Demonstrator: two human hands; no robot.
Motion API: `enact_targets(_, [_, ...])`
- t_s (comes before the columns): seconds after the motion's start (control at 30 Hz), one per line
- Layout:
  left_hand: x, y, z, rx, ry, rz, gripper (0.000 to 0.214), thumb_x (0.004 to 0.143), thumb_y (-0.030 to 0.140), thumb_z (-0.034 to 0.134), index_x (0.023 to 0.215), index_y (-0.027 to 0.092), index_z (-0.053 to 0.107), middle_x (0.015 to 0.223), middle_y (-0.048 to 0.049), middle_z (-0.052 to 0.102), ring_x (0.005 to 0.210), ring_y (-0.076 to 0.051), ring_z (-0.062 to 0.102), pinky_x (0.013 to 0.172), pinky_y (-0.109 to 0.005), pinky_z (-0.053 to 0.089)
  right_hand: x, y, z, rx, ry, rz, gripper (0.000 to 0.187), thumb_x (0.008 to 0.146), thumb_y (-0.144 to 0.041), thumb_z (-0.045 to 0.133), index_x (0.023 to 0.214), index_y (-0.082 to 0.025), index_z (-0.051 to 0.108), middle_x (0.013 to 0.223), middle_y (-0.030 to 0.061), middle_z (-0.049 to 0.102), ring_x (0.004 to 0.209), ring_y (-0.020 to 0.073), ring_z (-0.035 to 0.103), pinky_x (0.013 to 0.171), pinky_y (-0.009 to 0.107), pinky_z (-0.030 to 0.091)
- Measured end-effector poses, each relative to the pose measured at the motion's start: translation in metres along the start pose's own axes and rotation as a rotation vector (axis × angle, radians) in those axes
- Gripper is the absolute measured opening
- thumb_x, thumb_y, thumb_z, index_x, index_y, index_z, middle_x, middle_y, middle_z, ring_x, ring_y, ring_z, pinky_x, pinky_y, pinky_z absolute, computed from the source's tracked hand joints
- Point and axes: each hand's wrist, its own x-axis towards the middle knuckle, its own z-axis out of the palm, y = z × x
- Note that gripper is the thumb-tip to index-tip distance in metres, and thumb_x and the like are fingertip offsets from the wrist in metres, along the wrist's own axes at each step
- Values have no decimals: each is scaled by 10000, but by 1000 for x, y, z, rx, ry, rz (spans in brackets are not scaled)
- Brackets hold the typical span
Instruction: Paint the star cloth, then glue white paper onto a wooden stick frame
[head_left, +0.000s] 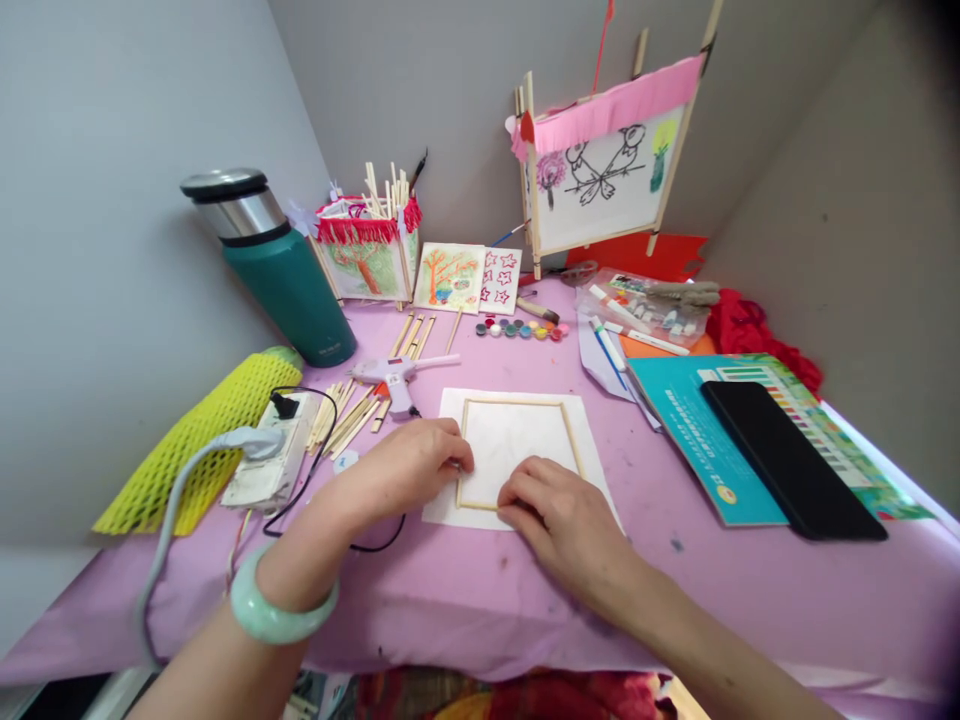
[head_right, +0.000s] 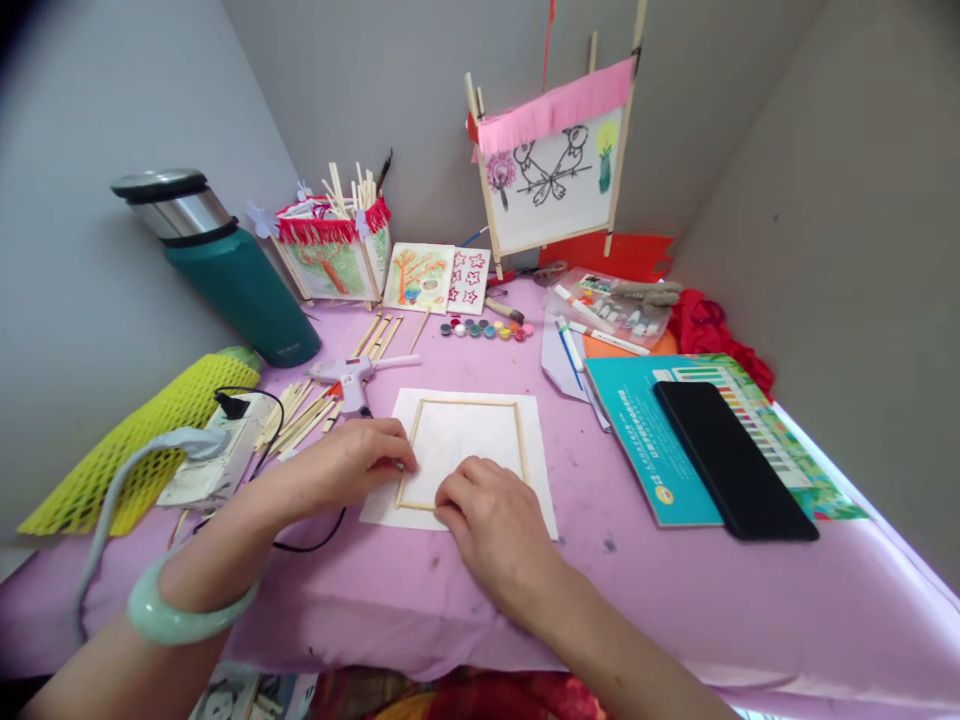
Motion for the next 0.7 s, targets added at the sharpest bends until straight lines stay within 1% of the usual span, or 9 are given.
enact_targets(0.1, [2, -2, -2, -34, -23, 15, 264, 735, 72, 503, 790, 231, 706, 829, -7, 640, 741, -138, 599, 691, -243, 424, -1, 0, -1, 5, 3, -1, 119, 857, -164, 552, 778, -189, 638, 819, 17, 574, 785, 144, 530, 706, 265, 401])
enact_targets(0.2, [3, -5, -3, -42, -43, 48, 263, 720, 68, 499, 791, 228, 696, 838, 0, 635, 740, -126, 592, 680, -227, 418, -1, 1, 0, 12, 3, -2, 116, 856, -163, 555, 779, -191, 638, 820, 14, 571, 788, 142, 530, 709, 264, 399])
enact_targets(0.3, [6, -10, -5, -34, -89, 90, 252, 710, 73, 506, 798, 228, 685, 851, 4, 626, 752, -118, 582, 686, -215, 416, 0, 3, 1, 17, 1, 1, 106, 852, -167, 563, 776, -192, 632, 824, 10, 571, 788, 142, 529, 706, 265, 396])
enact_targets(0.5, [13, -12, -13, 21, -190, 174, 219, 731, 87, 523, 799, 226, 677, 843, 15, 614, 738, -104, 572, 680, -202, 406, 0, 4, 4, 33, 6, 1, 97, 853, -171, 563, 780, -200, 621, 830, 5, 573, 795, 146, 532, 706, 269, 394])
enact_targets(0.7, [16, -13, -17, 74, -208, 255, 203, 770, 106, 536, 792, 238, 688, 816, 20, 604, 740, -106, 571, 665, -202, 394, 0, 4, 4, 32, 6, 4, 102, 849, -162, 563, 777, -197, 627, 825, 11, 579, 788, 149, 536, 704, 271, 397])
